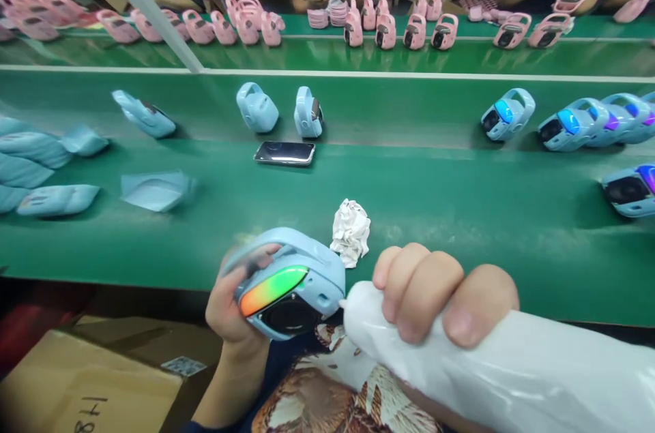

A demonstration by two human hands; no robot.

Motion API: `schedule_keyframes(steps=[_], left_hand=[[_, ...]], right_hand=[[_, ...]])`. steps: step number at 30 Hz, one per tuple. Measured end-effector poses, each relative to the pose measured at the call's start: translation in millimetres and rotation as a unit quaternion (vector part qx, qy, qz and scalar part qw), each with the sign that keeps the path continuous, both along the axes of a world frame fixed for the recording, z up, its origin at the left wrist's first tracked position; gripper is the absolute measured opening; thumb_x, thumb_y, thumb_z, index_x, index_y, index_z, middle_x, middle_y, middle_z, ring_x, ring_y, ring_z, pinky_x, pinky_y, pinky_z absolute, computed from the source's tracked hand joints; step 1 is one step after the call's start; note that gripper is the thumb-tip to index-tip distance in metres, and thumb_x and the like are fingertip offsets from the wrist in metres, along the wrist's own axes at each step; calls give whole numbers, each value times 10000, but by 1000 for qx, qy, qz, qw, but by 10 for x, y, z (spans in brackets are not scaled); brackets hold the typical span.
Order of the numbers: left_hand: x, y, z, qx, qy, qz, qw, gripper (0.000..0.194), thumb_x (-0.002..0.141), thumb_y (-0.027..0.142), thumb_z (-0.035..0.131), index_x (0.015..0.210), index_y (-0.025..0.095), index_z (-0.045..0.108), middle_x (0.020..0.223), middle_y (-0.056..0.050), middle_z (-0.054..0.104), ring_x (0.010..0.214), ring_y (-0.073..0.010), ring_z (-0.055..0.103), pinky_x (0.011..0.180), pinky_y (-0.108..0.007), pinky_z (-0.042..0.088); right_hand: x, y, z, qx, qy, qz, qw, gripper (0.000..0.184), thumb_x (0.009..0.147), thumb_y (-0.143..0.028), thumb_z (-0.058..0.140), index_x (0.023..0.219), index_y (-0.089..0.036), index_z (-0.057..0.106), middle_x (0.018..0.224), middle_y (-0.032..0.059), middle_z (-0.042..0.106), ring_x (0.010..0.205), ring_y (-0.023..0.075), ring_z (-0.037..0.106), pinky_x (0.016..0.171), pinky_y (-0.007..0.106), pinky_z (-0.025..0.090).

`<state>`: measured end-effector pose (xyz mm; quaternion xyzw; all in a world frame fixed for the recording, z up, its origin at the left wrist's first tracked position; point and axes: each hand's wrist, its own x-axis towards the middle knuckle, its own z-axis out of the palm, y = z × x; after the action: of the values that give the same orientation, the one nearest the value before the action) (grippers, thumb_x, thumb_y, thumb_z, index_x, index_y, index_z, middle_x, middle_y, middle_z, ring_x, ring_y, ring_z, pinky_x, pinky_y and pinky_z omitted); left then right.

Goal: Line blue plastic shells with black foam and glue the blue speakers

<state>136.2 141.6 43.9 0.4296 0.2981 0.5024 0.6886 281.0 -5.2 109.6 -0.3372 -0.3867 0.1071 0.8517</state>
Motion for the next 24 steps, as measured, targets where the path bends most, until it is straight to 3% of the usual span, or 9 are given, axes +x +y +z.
schedule_keyframes(steps=[3,9,15,21,23,24], left_hand=[[-4,-101,20,-21,-2,-30,999,133,718,293,696,661,175,720,680,-14,752,796,-197,762,759,-244,606],[18,-167,47,-8,-2,-46,999,136,744,271,665,661,176,718,646,-2,730,799,-200,765,771,-248,609],[24,-208,81,-26,-8,-56,998,130,749,266,654,666,179,702,641,1,715,794,-199,755,753,-254,605],[30,-200,89,-25,12,-49,998,155,732,300,652,640,186,702,615,-15,688,790,-230,747,763,-298,605],[51,-195,105,-45,19,-49,998,153,721,308,660,628,193,700,614,-18,680,802,-239,745,783,-312,607],[63,-195,115,-67,19,-51,996,152,719,311,664,622,197,696,623,-19,681,811,-238,743,795,-316,609]], right_hand=[[18,80,73,40,-41,57,997,291,1021,-290,522,753,-240,420,616,-65,518,564,118,509,594,308,446],[55,35,153,9,-63,89,994,345,1031,-283,487,722,-235,341,597,-62,482,578,124,508,613,313,442],[-20,41,129,11,-25,50,998,328,1012,-277,506,730,-234,344,579,-63,437,544,133,455,596,332,400],[-163,3,134,23,15,72,997,331,1041,-273,488,732,-243,374,567,-63,449,540,144,470,583,329,397],[-237,-26,118,51,53,21,997,302,975,-329,615,759,-257,417,544,-84,397,488,132,412,545,320,362],[-263,-52,93,30,63,-16,997,270,934,-387,667,800,-278,460,524,-96,350,453,128,360,531,319,340]])
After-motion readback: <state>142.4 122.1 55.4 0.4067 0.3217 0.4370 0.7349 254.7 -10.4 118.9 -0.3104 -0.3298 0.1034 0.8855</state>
